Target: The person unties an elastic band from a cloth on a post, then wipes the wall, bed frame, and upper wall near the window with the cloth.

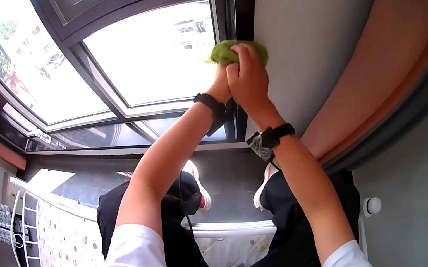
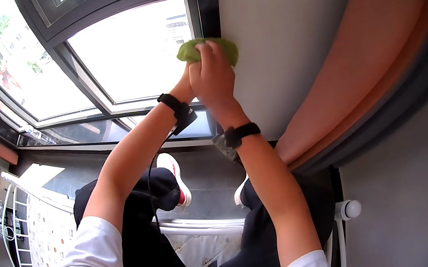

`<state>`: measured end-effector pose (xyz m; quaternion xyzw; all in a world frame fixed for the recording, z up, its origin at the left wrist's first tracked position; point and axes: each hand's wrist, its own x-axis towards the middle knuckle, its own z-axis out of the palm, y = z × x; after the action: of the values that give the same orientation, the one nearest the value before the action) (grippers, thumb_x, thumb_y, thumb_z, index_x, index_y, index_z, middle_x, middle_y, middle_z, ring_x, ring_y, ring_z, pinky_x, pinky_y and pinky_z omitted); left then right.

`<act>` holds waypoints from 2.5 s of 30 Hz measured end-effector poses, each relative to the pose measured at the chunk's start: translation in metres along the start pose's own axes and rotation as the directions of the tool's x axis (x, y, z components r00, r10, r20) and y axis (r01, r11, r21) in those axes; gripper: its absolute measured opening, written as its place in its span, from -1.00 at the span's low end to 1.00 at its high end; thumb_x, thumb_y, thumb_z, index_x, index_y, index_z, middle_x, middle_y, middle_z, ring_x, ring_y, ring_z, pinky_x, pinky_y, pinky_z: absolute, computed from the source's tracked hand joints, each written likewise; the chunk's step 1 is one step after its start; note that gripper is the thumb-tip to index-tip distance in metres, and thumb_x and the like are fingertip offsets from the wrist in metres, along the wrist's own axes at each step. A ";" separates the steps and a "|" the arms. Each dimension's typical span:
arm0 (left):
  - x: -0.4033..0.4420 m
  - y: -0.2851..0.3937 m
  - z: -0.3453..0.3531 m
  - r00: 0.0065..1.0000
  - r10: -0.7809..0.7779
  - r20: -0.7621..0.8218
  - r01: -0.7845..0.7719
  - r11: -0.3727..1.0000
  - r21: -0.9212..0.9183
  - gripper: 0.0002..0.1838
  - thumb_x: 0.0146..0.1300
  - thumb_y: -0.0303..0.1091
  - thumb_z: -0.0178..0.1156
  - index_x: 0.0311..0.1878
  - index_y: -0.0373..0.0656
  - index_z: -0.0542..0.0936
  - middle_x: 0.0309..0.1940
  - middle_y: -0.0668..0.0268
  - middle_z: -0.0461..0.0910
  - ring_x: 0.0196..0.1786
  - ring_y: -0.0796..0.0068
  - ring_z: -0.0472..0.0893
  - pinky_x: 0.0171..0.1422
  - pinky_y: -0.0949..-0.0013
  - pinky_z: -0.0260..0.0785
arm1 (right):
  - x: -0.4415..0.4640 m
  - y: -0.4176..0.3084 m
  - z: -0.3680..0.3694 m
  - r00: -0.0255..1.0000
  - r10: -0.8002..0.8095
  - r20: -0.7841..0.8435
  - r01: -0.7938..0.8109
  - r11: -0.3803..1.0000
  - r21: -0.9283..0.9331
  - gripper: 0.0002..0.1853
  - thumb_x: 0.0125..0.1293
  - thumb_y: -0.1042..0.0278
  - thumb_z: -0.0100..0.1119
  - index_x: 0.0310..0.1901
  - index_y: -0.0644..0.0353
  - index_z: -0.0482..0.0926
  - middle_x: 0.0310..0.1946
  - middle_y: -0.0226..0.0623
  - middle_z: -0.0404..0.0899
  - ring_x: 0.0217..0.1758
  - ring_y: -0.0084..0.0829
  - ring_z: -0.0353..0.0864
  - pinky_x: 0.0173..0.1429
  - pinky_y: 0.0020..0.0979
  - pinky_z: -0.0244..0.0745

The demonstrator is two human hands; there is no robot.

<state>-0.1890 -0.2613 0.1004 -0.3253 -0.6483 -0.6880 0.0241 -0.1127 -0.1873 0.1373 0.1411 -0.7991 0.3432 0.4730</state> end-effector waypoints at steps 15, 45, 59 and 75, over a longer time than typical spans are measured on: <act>-0.007 0.018 0.006 0.999 -0.038 -0.036 0.046 0.964 0.263 -0.69 0.33 -0.36 0.10 0.10 -0.21 0.41 -0.04 0.27 0.54 0.02 0.41 0.55 0.09 0.35 0.41 | 0.023 -0.009 -0.025 0.947 0.264 0.182 -0.269 0.963 0.007 -0.66 0.18 0.37 0.01 0.02 0.19 0.45 -0.01 -0.08 0.55 -0.01 -0.03 0.57 0.10 -0.14 0.48; -0.016 0.020 0.013 0.987 0.076 -0.139 -0.011 0.909 0.417 -0.65 0.25 -0.37 0.15 0.08 -0.26 0.48 -0.06 0.10 0.58 -0.01 0.17 0.61 0.04 0.24 0.46 | -0.007 0.026 0.004 0.995 0.082 -0.050 -0.075 0.990 0.121 -0.65 0.15 0.55 0.08 0.02 0.27 0.43 0.12 -0.05 0.46 0.19 0.00 0.45 0.31 -0.17 0.35; -0.010 0.030 0.028 0.915 0.077 -0.396 0.108 0.899 0.425 -0.28 0.12 -0.37 0.06 0.37 -0.36 0.11 0.08 -0.24 0.47 0.16 -0.18 0.48 0.24 0.10 0.34 | 0.017 0.102 -0.014 0.595 0.802 -0.052 -0.701 0.549 0.455 -0.64 0.17 0.42 0.26 -0.01 0.36 0.50 -0.11 -0.15 0.57 -0.11 -0.30 0.57 -0.02 -0.39 0.48; 0.003 0.076 0.002 0.958 -0.049 -0.284 0.245 0.660 0.710 -0.59 0.16 -0.32 0.18 0.01 -0.34 0.35 -0.09 -0.12 0.56 -0.01 -0.15 0.57 0.05 0.04 0.43 | 0.034 0.051 -0.017 0.812 0.580 0.063 -0.561 0.745 0.361 -0.76 0.19 0.46 0.20 -0.11 0.28 0.48 -0.24 -0.24 0.57 -0.14 -0.42 0.55 0.01 -0.41 0.44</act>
<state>-0.1558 -0.2701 0.1682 -0.1482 -0.8870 -0.4006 0.1756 -0.1477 -0.1354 0.1507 -0.0341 -0.7131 0.6165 0.3320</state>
